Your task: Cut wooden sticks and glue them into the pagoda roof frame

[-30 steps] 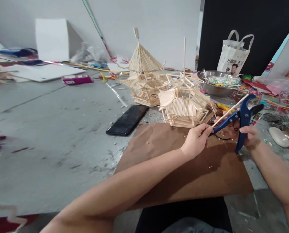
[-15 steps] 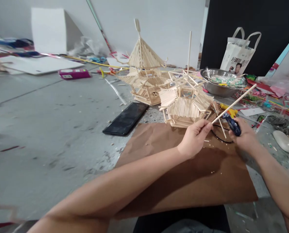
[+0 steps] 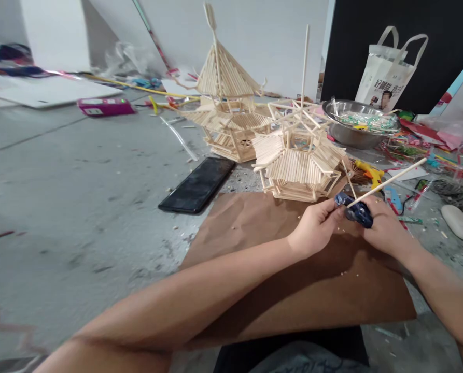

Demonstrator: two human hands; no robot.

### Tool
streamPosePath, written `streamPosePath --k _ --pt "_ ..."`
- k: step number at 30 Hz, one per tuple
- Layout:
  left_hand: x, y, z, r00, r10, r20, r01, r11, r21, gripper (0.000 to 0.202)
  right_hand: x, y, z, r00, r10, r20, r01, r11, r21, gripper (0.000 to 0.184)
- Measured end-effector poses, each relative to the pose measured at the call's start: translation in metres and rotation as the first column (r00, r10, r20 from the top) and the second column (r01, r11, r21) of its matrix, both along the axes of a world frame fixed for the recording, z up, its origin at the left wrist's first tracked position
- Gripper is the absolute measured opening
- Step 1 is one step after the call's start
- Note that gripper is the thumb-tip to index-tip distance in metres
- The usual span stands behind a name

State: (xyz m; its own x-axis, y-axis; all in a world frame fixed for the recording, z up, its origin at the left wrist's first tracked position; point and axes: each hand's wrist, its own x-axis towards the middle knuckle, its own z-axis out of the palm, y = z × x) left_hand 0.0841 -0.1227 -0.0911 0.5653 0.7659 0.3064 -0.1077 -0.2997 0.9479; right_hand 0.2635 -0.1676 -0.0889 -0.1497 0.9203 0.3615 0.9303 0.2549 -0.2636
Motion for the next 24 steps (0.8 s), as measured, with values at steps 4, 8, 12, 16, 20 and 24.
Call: streamPosePath --k 4,8,12,16,20,24 --pt "0.0004 0.0008 -0.0015 1.0 -0.014 -0.006 0.014 0.999 -0.031 0.029 -0.0039 -0.0012 0.0043 0.999 -0.03 0.013 0.031 0.999 -0.031 0.037" --pt "0.0004 0.0016 -0.0017 0.999 -0.035 -0.002 0.035 0.999 -0.036 0.031 -0.0058 -0.002 0.0076 0.998 -0.057 0.02 0.058 0.995 -0.079 0.036" --pt "-0.0001 0.0009 -0.002 0.999 -0.041 0.005 0.041 0.999 -0.033 0.03 -0.0073 -0.0024 0.0086 0.996 -0.084 0.038 0.088 0.99 -0.11 0.038" --pt "0.0 0.0004 -0.0016 0.999 -0.043 0.015 0.044 0.998 -0.037 0.028 -0.0073 -0.0024 0.0081 0.995 -0.088 0.046 0.093 0.988 -0.126 0.039" --pt "0.0 0.0011 -0.0014 0.999 -0.037 0.01 0.037 0.999 -0.032 0.025 -0.0064 -0.0022 0.0067 0.995 -0.087 0.057 0.094 0.986 -0.136 0.039" --pt "0.0001 0.0016 -0.0012 1.0 -0.024 0.002 0.024 0.999 -0.044 0.023 -0.0065 -0.0014 0.0052 0.994 -0.085 0.064 0.092 0.989 -0.114 0.038"
